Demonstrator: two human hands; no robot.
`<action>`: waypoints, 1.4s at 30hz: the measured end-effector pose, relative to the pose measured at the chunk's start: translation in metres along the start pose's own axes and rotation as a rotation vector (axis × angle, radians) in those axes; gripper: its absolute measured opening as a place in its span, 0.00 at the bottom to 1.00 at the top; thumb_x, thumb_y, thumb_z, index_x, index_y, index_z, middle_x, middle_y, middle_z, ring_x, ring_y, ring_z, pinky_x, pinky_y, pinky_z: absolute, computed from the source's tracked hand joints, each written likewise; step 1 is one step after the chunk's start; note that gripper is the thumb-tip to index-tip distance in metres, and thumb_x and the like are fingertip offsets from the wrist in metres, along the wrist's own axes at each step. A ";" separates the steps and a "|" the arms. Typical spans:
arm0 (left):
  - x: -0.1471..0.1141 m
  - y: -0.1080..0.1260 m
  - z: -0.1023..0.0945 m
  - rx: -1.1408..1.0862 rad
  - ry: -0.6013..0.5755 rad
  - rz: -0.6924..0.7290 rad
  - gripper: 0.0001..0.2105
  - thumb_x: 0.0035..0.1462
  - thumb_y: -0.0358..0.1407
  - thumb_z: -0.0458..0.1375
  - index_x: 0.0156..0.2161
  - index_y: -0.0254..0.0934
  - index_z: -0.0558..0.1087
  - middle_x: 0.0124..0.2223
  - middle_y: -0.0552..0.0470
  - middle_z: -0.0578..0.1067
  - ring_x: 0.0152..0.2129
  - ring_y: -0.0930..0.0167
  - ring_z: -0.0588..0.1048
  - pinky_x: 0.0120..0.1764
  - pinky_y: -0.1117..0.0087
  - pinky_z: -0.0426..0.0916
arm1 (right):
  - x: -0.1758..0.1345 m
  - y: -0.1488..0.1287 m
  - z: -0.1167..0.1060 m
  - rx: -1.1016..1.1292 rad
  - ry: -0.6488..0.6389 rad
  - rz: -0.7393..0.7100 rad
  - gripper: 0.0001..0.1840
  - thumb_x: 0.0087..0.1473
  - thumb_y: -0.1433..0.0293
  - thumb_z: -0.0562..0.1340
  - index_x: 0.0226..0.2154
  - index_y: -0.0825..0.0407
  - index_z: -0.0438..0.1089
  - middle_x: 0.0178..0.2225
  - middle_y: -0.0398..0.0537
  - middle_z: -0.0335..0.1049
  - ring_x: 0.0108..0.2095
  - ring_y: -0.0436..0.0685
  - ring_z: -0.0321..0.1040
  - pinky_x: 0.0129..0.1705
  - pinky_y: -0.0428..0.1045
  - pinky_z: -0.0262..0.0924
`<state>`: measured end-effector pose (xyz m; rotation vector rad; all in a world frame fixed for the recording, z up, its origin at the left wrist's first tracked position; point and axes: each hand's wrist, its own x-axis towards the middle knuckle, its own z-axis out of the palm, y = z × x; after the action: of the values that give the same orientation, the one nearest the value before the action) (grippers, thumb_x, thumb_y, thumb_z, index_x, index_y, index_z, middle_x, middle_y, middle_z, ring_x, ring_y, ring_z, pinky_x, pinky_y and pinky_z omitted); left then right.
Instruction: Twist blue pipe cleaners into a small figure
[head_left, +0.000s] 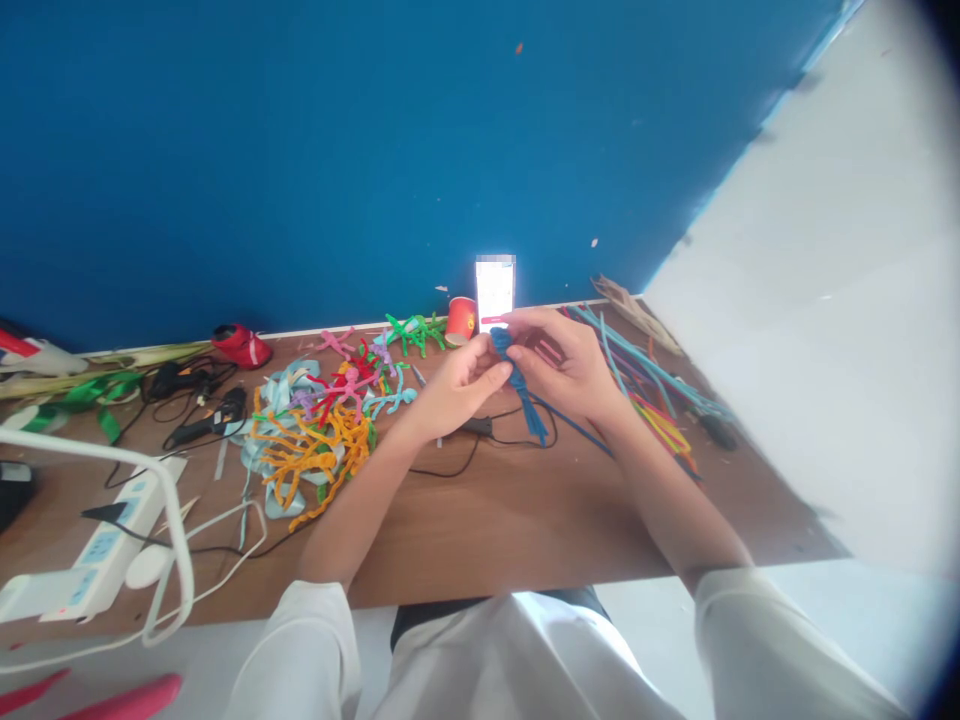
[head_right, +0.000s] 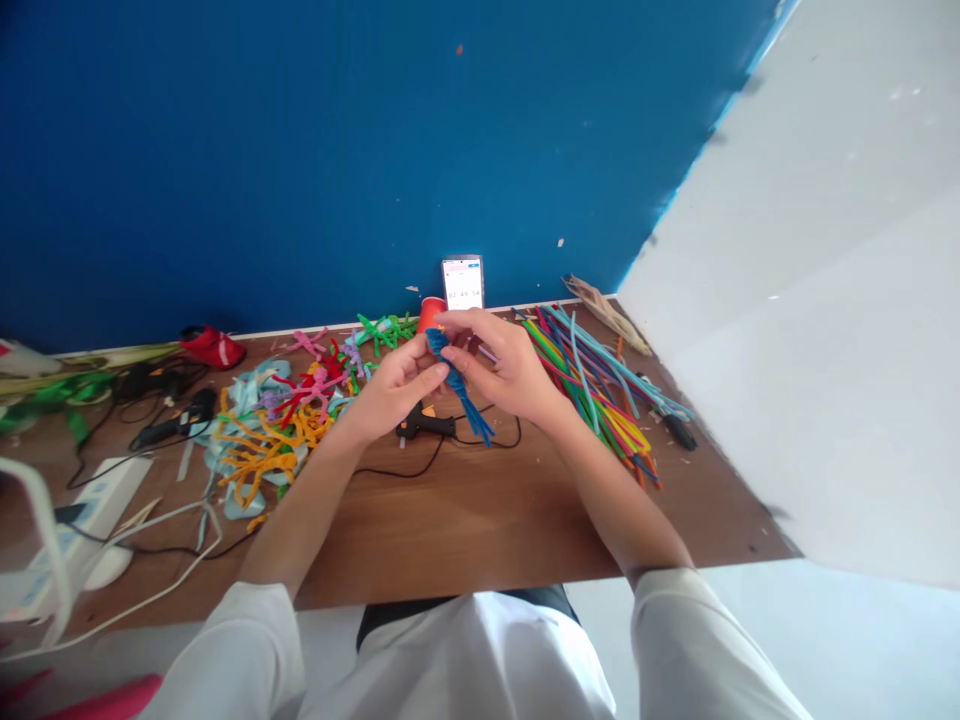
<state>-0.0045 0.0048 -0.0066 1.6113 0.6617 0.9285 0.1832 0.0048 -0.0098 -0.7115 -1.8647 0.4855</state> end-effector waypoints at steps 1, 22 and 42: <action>0.000 0.000 0.001 0.006 0.003 -0.006 0.13 0.63 0.42 0.58 0.47 0.36 0.71 0.43 0.46 0.78 0.39 0.67 0.77 0.35 0.71 0.71 | 0.000 0.000 0.000 -0.011 -0.009 -0.005 0.17 0.64 0.66 0.61 0.55 0.46 0.69 0.43 0.47 0.74 0.41 0.53 0.73 0.43 0.50 0.69; 0.008 0.000 -0.026 -0.038 0.254 -0.088 0.10 0.66 0.46 0.54 0.41 0.41 0.66 0.25 0.60 0.62 0.14 0.80 0.53 0.18 0.74 0.45 | -0.023 0.090 0.039 -0.861 -0.691 0.704 0.14 0.60 0.69 0.60 0.48 0.56 0.71 0.51 0.62 0.75 0.49 0.64 0.73 0.44 0.51 0.63; 0.001 -0.018 -0.052 0.088 0.412 -0.038 0.13 0.58 0.46 0.60 0.32 0.38 0.68 0.22 0.57 0.65 0.17 0.77 0.59 0.19 0.75 0.49 | -0.014 0.075 0.028 -0.767 -0.544 0.532 0.19 0.67 0.73 0.48 0.57 0.54 0.62 0.48 0.62 0.75 0.47 0.65 0.73 0.43 0.51 0.59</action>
<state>-0.0474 0.0374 -0.0196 1.4876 1.0247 1.2323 0.1803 0.0507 -0.0765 -1.7545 -2.3851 0.2909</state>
